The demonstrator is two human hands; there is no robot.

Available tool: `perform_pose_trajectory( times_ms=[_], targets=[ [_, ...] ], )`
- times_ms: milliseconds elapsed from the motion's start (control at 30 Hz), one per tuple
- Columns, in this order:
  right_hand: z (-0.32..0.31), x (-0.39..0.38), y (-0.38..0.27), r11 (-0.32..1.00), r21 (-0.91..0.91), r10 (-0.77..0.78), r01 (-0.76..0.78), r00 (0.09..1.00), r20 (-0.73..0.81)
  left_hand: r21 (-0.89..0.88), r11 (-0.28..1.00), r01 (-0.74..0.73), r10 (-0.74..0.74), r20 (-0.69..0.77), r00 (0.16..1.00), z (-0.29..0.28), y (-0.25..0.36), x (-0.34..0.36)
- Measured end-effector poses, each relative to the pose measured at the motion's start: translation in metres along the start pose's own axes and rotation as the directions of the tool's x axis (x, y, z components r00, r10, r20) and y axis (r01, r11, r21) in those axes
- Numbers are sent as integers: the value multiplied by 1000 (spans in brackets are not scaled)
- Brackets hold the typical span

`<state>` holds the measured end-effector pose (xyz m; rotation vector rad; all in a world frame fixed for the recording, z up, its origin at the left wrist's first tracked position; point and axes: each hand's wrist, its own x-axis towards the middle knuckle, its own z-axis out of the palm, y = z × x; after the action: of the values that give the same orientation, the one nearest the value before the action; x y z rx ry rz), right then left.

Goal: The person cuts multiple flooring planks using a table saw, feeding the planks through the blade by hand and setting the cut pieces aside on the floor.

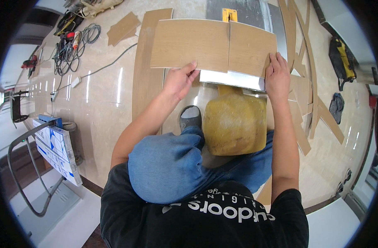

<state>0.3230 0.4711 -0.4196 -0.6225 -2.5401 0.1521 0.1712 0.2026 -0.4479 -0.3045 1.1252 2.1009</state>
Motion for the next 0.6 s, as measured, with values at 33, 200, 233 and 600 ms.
perform_pose_trajectory(
  times_ms=[33,200,233,600],
  targets=[
    [0,-1,0,1000,19,7,-7,1000,19,-2,1000,17,-17,-26,1000,-2,0,-4],
    [-9,-17,-6,997,60,36,-42,996,87,16,999,41,-41,12,999,-25,-3,-24],
    [-14,-24,-8,997,64,44,-51,994,103,19,999,47,-47,46,998,-32,-1,-27],
    [-67,-60,-12,950,31,289,-311,913,288,-149,926,-346,348,-13,937,-242,189,111]
  ],
)
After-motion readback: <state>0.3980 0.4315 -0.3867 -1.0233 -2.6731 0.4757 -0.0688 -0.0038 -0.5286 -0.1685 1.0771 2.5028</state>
